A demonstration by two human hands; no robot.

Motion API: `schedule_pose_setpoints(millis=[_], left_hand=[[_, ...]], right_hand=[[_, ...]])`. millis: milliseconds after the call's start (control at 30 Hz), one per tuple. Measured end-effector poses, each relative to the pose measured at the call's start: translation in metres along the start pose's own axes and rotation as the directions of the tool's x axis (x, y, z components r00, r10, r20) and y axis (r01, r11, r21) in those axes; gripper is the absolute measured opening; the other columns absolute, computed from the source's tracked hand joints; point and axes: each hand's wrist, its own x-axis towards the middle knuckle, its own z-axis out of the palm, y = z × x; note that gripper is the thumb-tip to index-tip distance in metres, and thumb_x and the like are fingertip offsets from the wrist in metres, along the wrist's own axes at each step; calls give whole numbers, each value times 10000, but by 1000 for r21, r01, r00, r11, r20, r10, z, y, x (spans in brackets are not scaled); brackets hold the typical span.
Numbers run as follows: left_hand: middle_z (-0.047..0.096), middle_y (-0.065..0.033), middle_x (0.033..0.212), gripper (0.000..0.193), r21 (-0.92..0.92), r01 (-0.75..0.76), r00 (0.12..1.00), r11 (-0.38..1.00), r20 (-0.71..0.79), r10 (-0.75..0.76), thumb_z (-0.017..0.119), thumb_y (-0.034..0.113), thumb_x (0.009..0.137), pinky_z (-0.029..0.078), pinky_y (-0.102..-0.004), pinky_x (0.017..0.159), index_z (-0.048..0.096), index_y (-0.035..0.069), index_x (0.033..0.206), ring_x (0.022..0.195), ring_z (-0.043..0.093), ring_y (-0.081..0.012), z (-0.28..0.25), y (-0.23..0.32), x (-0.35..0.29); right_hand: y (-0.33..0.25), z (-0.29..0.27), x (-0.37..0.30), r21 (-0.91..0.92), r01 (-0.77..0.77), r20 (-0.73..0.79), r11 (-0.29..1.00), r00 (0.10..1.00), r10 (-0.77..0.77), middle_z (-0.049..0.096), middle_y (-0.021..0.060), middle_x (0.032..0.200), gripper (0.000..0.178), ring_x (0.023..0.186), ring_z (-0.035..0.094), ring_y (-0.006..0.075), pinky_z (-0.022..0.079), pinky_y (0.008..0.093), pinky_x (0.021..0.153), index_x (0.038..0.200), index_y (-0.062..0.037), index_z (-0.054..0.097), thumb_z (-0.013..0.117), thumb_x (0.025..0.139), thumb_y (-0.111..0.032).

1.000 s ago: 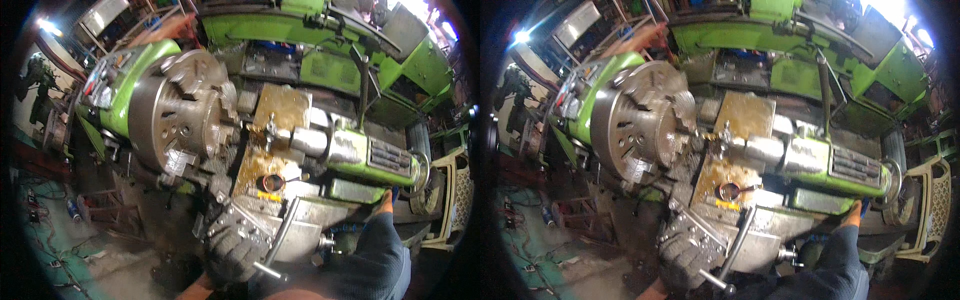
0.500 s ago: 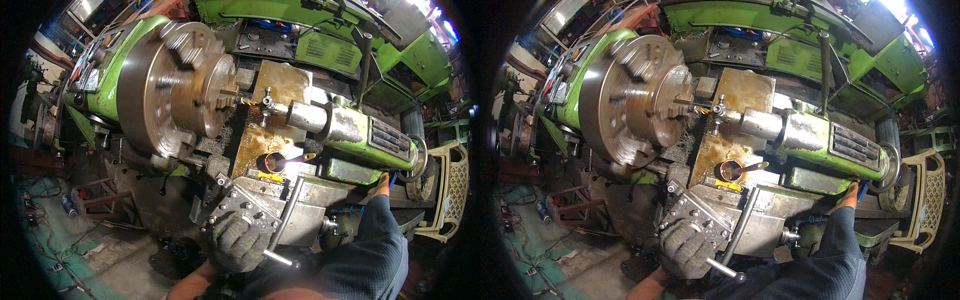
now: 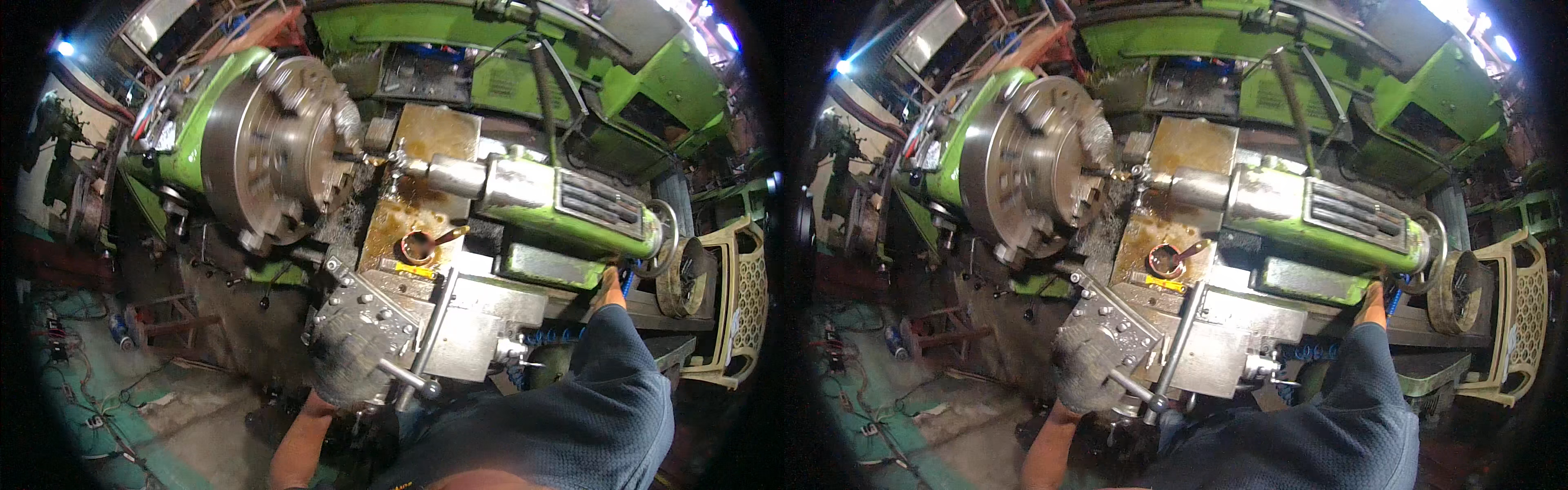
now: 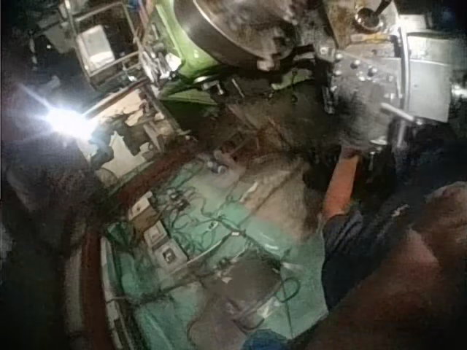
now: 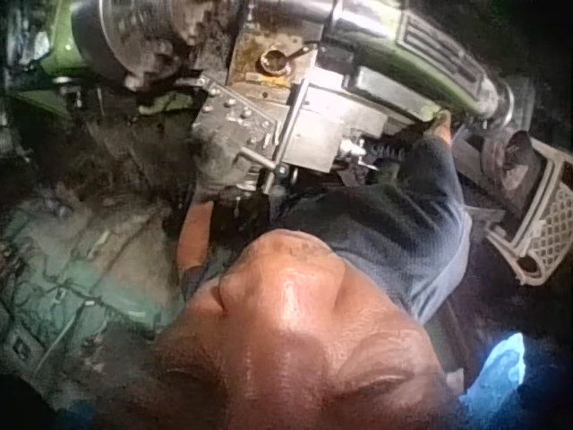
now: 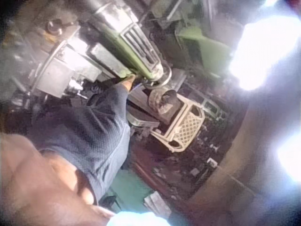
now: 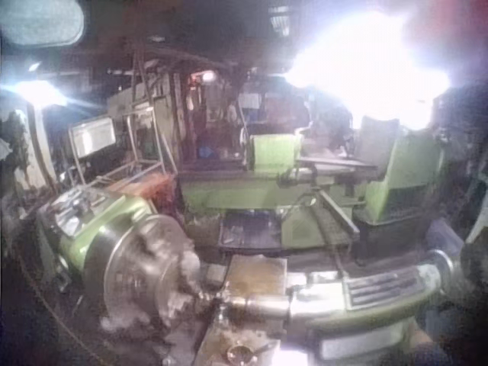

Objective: The person operates a green metal lathe, adjusting the tool post and cross-slide while a cylindrical metal workpiece rotates. They use a brush to apply lubricant to the cutting area and manipulate the machine's control levers throughout the process.

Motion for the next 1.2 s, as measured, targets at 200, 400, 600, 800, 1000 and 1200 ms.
schedule_pose_setpoints(millis=[200, 400, 600, 800, 1000, 1200], left_hand=[[682, -122, 1066, 398, 63, -108, 957, 992, -265, 121, 717, 208, 699, 484, -514, 938, 662, 71, 1069, 1025, 629, -397, -1, 12, 13], [654, -142, 863, 162, 52, -67, 953, 996, -291, 80, 703, 120, 656, 503, -474, 844, 633, 78, 795, 907, 633, -378, -1, 28, 28], [627, -152, 807, 132, 200, -38, 906, 979, -407, 118, 680, 163, 655, 469, -496, 730, 633, 80, 746, 825, 603, -391, 33, 15, 23], [646, -143, 825, 162, 259, 3, 910, 966, -401, 105, 675, 213, 696, 478, -491, 739, 684, 93, 804, 826, 611, -374, 35, 8, 15], [644, -127, 812, 137, 255, 29, 928, 967, -365, 68, 674, 208, 664, 478, -492, 738, 672, 108, 758, 855, 613, -359, 28, 17, 14], [663, -135, 832, 161, 240, 36, 928, 970, -368, 56, 664, 204, 667, 491, -498, 756, 694, 94, 781, 857, 618, -365, 23, 14, 8]], right_hand=[[-29, -5, 15, 106, 58, -71, 993, 996, -51, 685, 135, 1239, 428, 1175, 608, 312, 447, 387, 1015, 1204, -92, 687, 485, 1007, -414], [-29, -29, -43, 100, 56, -3, 993, 998, -56, 660, 171, 1267, 450, 1216, 593, 336, 464, 418, 1000, 1209, -94, 685, 449, 1014, -424], [30, -22, -175, 168, 259, -304, 951, 931, -200, 716, 156, 1001, 330, 880, 667, 356, 508, 457, 827, 939, -87, 679, 513, 943, -371], [79, 28, -345, 179, 177, 313, 968, 922, -227, 720, 193, 978, 392, 837, 687, 373, 506, 506, 743, 887, -63, 702, 467, 933, -373], [156, 72, -564, -19, 566, 920, 824, 333, -207, 712, 199, 1075, 280, 946, 703, 355, 540, 471, 770, 1042, -89, 737, 551, 892, -237], [181, 83, -612, -127, 183, 865, 975, 501, 19, 709, 207, 1065, 282, 948, 697, 370, 532, 492, 779, 1007, -76, 731, 543, 899, -256]])
